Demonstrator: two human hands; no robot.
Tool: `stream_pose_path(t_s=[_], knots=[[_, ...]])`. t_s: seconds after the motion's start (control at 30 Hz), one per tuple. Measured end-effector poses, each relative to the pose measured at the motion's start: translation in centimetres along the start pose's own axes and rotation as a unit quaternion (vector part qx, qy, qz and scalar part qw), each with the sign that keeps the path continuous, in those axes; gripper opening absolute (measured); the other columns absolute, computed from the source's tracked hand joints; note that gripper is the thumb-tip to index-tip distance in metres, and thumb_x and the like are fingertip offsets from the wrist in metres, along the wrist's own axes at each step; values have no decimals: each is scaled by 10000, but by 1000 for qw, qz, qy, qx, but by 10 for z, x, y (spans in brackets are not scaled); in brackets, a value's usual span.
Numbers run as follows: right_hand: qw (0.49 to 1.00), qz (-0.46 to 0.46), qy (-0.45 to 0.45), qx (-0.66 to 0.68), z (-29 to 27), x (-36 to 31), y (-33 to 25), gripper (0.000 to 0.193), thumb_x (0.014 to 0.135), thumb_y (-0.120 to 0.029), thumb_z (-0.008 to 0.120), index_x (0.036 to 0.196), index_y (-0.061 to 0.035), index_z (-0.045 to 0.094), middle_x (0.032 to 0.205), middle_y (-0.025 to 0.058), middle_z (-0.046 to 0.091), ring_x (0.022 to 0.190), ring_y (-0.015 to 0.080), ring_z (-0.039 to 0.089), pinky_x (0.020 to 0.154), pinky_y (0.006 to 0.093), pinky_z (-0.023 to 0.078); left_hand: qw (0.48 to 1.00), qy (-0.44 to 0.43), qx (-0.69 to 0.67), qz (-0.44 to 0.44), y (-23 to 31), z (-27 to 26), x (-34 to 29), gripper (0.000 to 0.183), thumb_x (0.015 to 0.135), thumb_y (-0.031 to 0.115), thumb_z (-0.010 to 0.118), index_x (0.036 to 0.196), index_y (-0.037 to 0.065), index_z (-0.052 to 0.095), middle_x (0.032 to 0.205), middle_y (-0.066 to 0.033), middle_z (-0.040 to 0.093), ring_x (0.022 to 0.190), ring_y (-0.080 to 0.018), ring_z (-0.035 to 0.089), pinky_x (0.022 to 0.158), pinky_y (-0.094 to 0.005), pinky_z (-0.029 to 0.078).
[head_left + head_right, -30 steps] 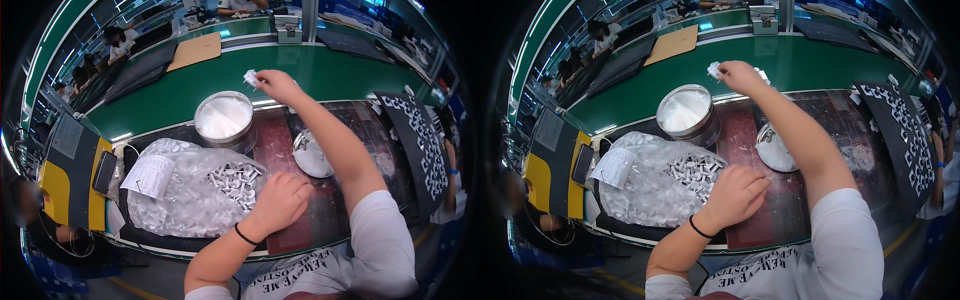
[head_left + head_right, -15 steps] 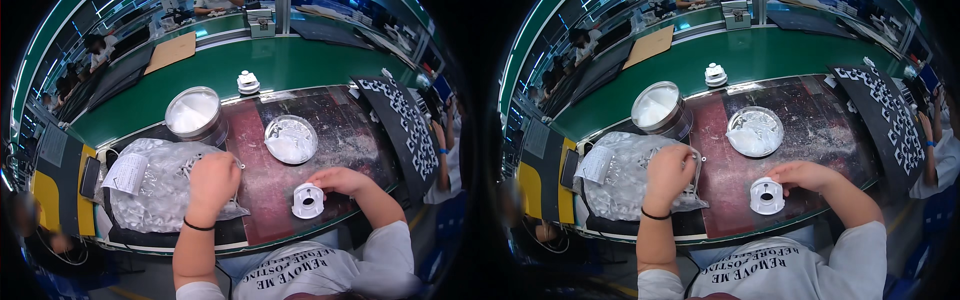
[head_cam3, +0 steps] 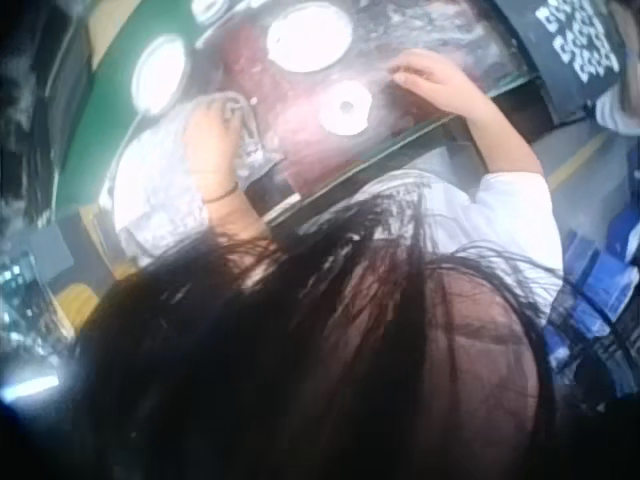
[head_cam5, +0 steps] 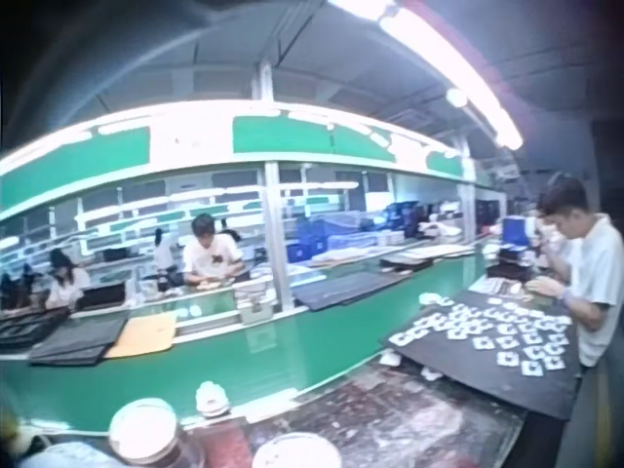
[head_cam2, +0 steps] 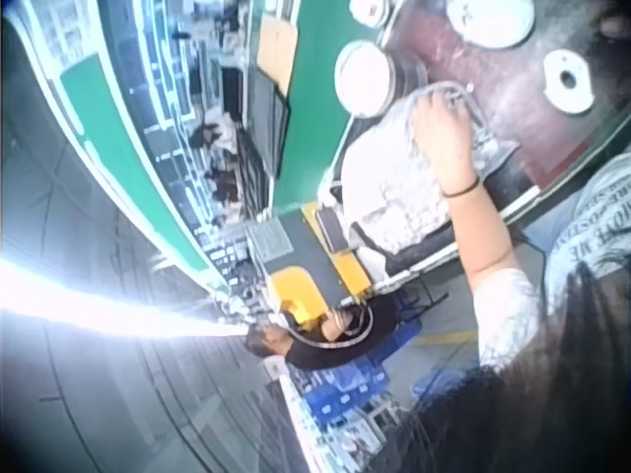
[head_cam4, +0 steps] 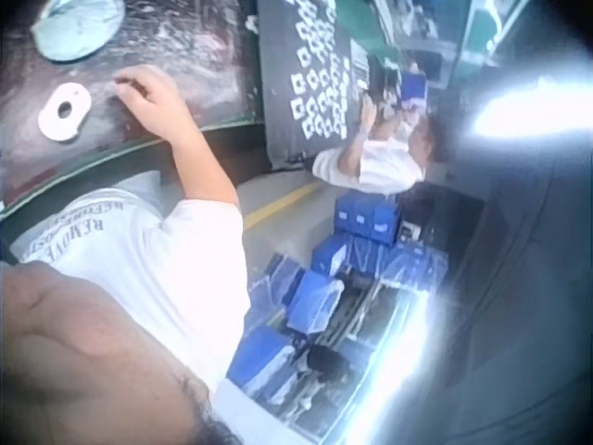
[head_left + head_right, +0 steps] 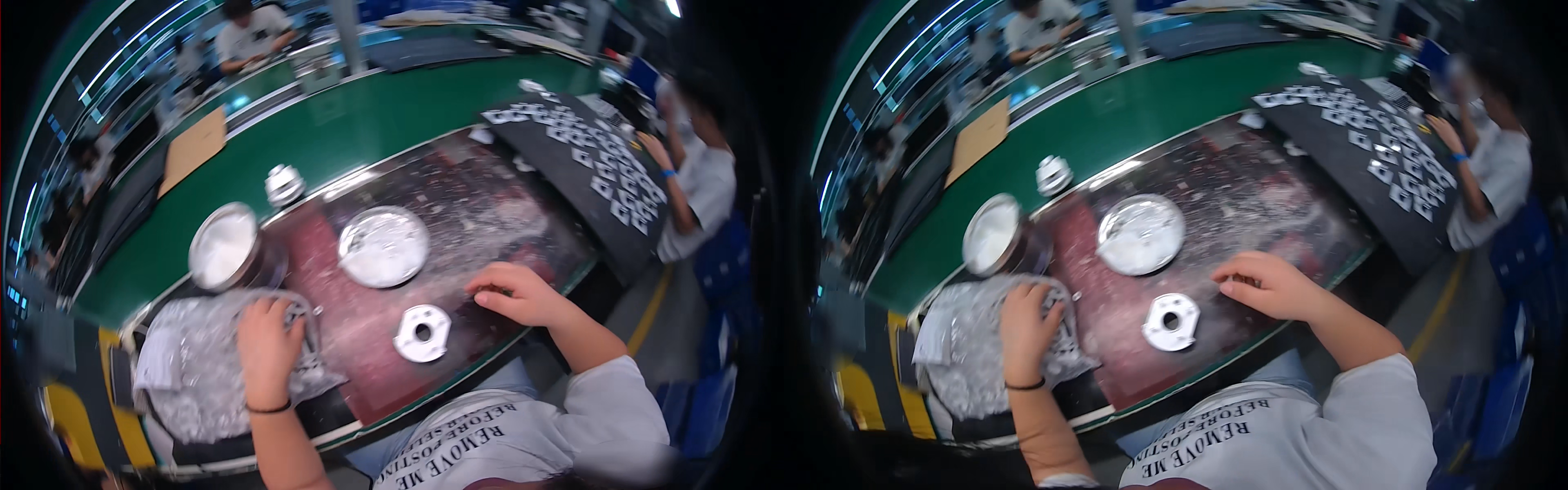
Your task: The person assembles small white plastic components on a green workbench. They repeatedly pick up a white circular base, insert a small white cylindrical piece into its center, and place the assembled unit onto a black tray. The person also handles a bag of loose white plastic parts and a small metal container with white powder.
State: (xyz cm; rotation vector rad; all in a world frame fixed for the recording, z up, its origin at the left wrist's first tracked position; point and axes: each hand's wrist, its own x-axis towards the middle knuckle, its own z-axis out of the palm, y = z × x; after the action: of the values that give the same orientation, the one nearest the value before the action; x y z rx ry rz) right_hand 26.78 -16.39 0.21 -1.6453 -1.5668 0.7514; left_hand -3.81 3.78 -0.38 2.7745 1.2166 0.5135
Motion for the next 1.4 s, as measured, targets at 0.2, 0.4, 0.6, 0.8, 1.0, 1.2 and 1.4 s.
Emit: stream_pose_path(t_s=[0.2,0.4,0.6,0.8,1.0,1.2,1.4], knots=[[945,50,254,-200,-81,-46,22,233,802,-175,657,997,-46,652,977,106,632,918,244,591,804,328,466,999,-4,32,-16,2,-3,-6,287,681,157,719,940,47,658,898,-119,582,903,-321,547,779,-422,440],[805,224,379,-398,-189,-89,99,447,737,-266,692,1139,-99,596,1049,97,632,1084,271,533,941,407,381,999,12,35,-22,10,-1,-2,315,687,152,714,969,29,645,932,-128,568,923,-325,537,797,-423,431],[801,401,247,-369,-235,-64,130,678,716,-358,720,1310,-157,463,1229,56,603,1197,269,509,1002,460,303,999,24,25,-20,8,-4,-2,321,688,150,710,974,25,637,950,-145,569,925,-341,534,806,-429,428],[828,393,220,-333,-234,-49,112,662,718,-250,752,1309,-155,468,1209,77,609,1094,261,578,915,354,439,999,24,26,-25,7,-4,-2,339,685,156,713,987,24,635,968,-151,572,932,-347,535,810,-436,428],[864,283,247,-334,-221,-51,116,632,670,-273,731,1241,-119,509,1067,123,662,998,291,622,879,368,463,999,40,28,-23,8,-3,-3,381,699,172,706,1037,21,614,977,-149,574,937,-345,535,812,-432,423],[893,193,257,-314,-183,-36,79,645,634,-231,709,1235,-107,508,1018,139,670,945,312,631,833,354,490,998,52,24,-17,13,-6,-2,357,713,172,695,1020,14,605,979,-146,581,936,-340,535,811,-430,416],[977,-41,95,-186,-87,1,-3,660,658,-206,723,1254,-107,457,1034,97,668,928,278,647,822,339,496,965,130,-224,44,60,-3,-3,190,818,127,625,970,17,598,878,-138,591,818,-305,560,760,-385,438]])
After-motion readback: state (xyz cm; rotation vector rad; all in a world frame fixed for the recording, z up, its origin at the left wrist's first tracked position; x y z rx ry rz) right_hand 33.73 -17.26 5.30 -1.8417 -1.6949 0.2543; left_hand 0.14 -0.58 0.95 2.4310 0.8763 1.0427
